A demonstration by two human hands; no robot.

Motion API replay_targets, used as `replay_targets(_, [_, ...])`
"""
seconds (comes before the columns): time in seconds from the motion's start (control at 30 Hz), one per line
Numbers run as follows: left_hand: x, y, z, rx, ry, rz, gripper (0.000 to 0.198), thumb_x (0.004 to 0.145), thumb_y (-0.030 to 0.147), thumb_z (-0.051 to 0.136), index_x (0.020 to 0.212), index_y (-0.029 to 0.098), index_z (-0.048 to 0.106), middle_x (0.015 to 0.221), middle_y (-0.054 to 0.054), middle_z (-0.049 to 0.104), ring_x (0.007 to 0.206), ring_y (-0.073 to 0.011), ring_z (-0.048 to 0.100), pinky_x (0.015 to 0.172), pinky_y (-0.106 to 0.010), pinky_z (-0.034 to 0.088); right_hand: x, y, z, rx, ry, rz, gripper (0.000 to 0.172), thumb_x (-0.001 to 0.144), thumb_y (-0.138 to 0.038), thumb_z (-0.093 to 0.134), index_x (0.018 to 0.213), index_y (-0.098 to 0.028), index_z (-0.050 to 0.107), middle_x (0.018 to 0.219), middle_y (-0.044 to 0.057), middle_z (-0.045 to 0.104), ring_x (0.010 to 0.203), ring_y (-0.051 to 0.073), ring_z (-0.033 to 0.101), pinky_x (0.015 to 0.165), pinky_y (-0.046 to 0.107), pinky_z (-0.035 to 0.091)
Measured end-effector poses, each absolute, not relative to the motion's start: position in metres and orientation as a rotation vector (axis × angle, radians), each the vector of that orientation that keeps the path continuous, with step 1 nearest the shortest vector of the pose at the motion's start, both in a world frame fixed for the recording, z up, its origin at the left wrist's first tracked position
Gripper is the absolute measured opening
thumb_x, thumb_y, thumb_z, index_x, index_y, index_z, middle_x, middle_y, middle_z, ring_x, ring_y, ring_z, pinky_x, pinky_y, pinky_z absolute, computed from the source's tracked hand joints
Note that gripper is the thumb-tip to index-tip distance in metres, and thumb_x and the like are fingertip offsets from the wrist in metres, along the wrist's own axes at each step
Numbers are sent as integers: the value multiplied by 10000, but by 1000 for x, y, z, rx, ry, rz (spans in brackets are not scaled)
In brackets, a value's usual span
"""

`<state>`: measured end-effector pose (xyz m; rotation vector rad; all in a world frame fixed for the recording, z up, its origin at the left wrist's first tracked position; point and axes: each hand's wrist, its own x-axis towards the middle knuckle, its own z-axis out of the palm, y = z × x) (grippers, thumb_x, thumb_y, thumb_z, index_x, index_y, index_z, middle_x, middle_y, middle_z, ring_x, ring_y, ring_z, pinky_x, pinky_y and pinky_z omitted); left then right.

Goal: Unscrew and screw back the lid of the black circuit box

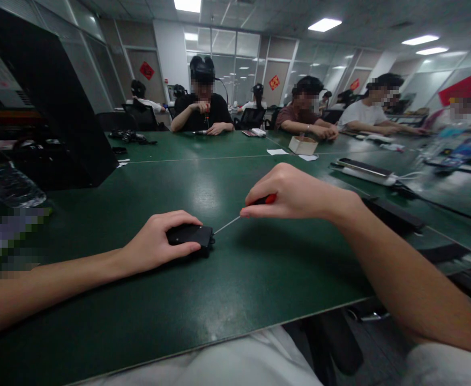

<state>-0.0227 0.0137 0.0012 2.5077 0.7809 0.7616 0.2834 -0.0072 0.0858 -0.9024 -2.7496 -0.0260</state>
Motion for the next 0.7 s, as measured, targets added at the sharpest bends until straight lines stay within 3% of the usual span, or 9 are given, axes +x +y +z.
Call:
replay_targets(0.27, [-24,15,0,2513,776,766,339,840,435,769,1066,186,726,1038,-37,738,928,-206,676,820,-300,479,286,31,48,-807,-2717,-504,569,1047,-535,389,765,-159,709,671,40,636,598,110,546,567,264,314])
replay_targets(0.47, [-24,17,-2,2524,765,768,318,850,426,760,1055,186,722,1023,-32,733,913,-199,669,803,-296,470,286,19,48,-663,-2454,-1074,543,1045,-518,401,699,-177,644,599,24,545,582,125,451,553,296,263])
replay_targets(0.7, [-24,17,-3,2525,773,772,312,854,435,756,1050,194,723,1007,-25,730,895,-194,663,789,-293,465,270,-21,63,-618,-2292,-1430,512,1018,-534,462,653,-194,580,560,0,446,574,131,333,568,322,229])
